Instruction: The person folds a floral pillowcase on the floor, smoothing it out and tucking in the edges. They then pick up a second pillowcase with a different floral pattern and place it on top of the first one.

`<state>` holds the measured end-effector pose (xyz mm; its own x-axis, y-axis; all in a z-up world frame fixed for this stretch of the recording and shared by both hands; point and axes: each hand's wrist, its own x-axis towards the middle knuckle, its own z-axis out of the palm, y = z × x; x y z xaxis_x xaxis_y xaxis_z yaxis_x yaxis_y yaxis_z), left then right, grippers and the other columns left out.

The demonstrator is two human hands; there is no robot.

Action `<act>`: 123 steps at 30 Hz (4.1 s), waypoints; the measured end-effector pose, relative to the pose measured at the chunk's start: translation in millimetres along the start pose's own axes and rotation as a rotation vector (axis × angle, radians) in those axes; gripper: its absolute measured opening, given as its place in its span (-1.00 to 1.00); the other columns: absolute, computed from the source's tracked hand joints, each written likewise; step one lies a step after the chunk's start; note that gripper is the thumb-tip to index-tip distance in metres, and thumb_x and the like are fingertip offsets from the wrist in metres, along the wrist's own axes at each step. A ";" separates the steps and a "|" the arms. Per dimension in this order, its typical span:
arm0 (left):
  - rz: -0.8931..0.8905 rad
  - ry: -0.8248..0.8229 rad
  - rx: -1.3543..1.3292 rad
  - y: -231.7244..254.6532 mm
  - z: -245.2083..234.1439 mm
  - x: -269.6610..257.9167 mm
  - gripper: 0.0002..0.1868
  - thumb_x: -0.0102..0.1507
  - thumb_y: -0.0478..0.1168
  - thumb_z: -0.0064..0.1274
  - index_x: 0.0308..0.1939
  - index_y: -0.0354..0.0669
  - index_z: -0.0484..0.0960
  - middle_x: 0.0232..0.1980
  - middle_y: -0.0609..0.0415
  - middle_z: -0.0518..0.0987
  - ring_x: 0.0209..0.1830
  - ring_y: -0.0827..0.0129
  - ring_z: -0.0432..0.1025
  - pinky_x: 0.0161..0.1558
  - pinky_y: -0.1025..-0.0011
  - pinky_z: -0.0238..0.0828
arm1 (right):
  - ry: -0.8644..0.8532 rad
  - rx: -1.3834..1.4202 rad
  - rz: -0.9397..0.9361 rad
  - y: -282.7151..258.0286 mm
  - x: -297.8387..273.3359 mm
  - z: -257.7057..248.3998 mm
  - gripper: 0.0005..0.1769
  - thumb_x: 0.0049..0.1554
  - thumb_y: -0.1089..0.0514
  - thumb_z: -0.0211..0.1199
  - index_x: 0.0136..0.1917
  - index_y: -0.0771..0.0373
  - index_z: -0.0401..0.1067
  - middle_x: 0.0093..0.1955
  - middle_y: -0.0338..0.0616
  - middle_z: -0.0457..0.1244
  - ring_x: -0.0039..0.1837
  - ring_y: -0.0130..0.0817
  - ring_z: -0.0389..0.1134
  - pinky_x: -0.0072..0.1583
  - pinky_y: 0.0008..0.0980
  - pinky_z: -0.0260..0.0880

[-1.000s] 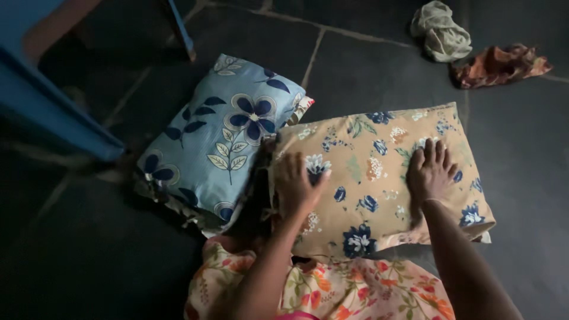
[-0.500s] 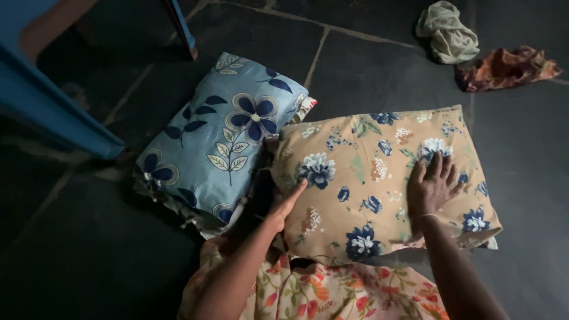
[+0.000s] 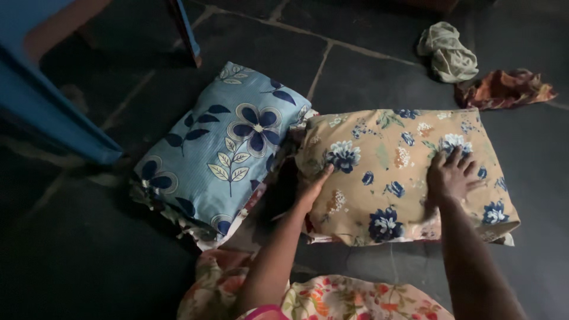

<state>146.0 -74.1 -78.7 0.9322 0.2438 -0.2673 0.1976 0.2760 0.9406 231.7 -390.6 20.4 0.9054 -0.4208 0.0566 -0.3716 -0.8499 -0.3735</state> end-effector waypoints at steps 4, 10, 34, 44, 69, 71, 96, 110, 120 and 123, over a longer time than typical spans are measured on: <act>-0.090 0.149 0.101 4.7 -2.0 -5.9 0.28 -0.08 0.31 0.39 0.52 -0.23 0.12 0.48 -0.10 0.34 0.45 0.16 0.29 0.37 0.22 0.25 | -0.096 -0.045 0.036 -46.7 -25.7 19.7 -0.13 0.29 -0.42 -0.50 0.69 0.06 -0.30 0.73 -0.01 -0.47 0.71 -0.03 -0.53 0.49 0.39 -0.70; 0.041 0.139 0.151 -2.9 -6.2 -18.4 0.23 -0.06 0.42 0.30 0.44 -0.33 0.30 0.43 -0.18 0.44 0.41 0.09 0.37 0.36 0.22 0.29 | 0.034 0.069 -0.136 -63.9 -82.8 22.6 -0.14 0.31 -0.39 -0.39 0.70 0.08 -0.13 0.76 0.00 -0.34 0.75 -0.06 -0.44 0.59 0.19 -0.68; -0.026 0.928 -0.767 35.3 -273.8 -23.5 -0.14 0.02 0.05 0.31 0.29 -0.36 0.43 0.25 -0.13 0.55 0.14 0.01 0.50 0.17 -0.01 0.49 | 0.191 0.123 -0.239 -52.8 -77.0 41.7 -0.19 0.32 -0.30 -0.27 0.64 0.21 0.08 0.72 0.07 -0.15 0.71 -0.01 -0.27 0.58 0.16 -0.61; -0.022 0.823 -0.876 26.6 -253.0 -15.8 0.02 -0.03 0.10 0.40 0.40 -0.12 0.25 0.31 -0.06 0.49 0.24 0.08 0.45 0.22 0.05 0.45 | 0.188 0.125 -0.218 -50.0 -73.0 46.2 -0.18 0.31 -0.32 -0.29 0.64 0.19 0.10 0.70 0.09 -0.13 0.70 0.01 -0.26 0.58 0.16 -0.61; 0.342 0.073 -0.987 224.2 -143.8 -99.4 -0.63 0.17 -0.23 0.31 0.02 -0.23 0.62 0.06 0.01 0.61 0.07 0.18 0.51 0.16 0.22 0.43 | 0.224 0.150 -0.243 -47.6 -74.4 48.5 -0.21 0.32 -0.30 -0.23 0.62 0.19 0.13 0.71 0.08 -0.12 0.71 0.02 -0.25 0.58 0.19 -0.62; 0.417 0.012 -0.932 239.5 -126.1 -97.5 -0.68 0.19 -0.29 0.30 0.01 -0.21 0.64 0.06 0.05 0.60 0.10 0.24 0.49 0.24 0.24 0.42 | 0.232 0.138 -0.240 -46.7 -72.3 50.8 -0.22 0.32 -0.30 -0.21 0.62 0.17 0.13 0.71 0.06 -0.11 0.71 -0.02 -0.24 0.59 0.18 -0.62; -0.300 -0.334 -0.638 65.4 -8.4 -55.0 -0.57 0.19 -0.21 0.26 0.10 -0.33 0.59 -0.05 -0.02 0.65 -0.13 0.25 0.57 -0.02 0.30 0.52 | -0.149 1.142 0.171 212.2 -34.9 -36.9 0.01 0.04 -0.46 0.13 0.62 0.06 0.15 0.54 0.06 0.12 0.56 0.03 0.10 0.46 0.11 0.19; -0.249 -0.179 -0.368 77.1 -4.1 -79.2 -0.49 0.10 -0.09 0.32 0.03 -0.35 0.68 -0.05 -0.01 0.68 -0.18 0.28 0.59 -0.07 0.34 0.54 | -0.078 0.903 0.452 219.5 -4.6 -25.0 -0.48 0.19 -0.07 0.20 0.30 0.27 0.36 0.32 0.21 0.19 0.35 0.28 0.28 0.23 0.17 0.32; -0.054 0.025 0.004 45.9 -26.4 -93.2 -0.10 0.11 0.09 0.25 0.43 -0.24 0.33 0.38 -0.13 0.48 0.34 0.19 0.37 0.31 0.29 0.25 | 0.298 0.260 -0.452 42.1 6.4 -71.6 -0.39 0.31 -0.02 0.26 0.52 0.24 0.26 0.58 0.06 0.12 0.62 0.03 0.08 0.62 -0.01 0.05; 0.094 0.118 0.105 43.5 -46.6 -82.5 -0.06 0.16 0.06 0.23 0.54 -0.13 0.20 0.47 -0.18 0.29 0.45 0.14 0.22 0.36 0.23 0.15 | -0.042 0.036 -0.239 -29.5 -13.8 -51.9 -0.37 0.36 -0.22 -0.15 0.53 0.12 0.24 0.61 0.04 0.06 0.70 -0.03 -0.04 0.63 0.34 -0.31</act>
<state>63.6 -38.9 -25.5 0.9072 0.3734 -0.1937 0.1472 0.1496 0.9777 219.6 -376.1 78.8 0.9748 -0.1946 0.1087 -0.1389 -0.9118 -0.3865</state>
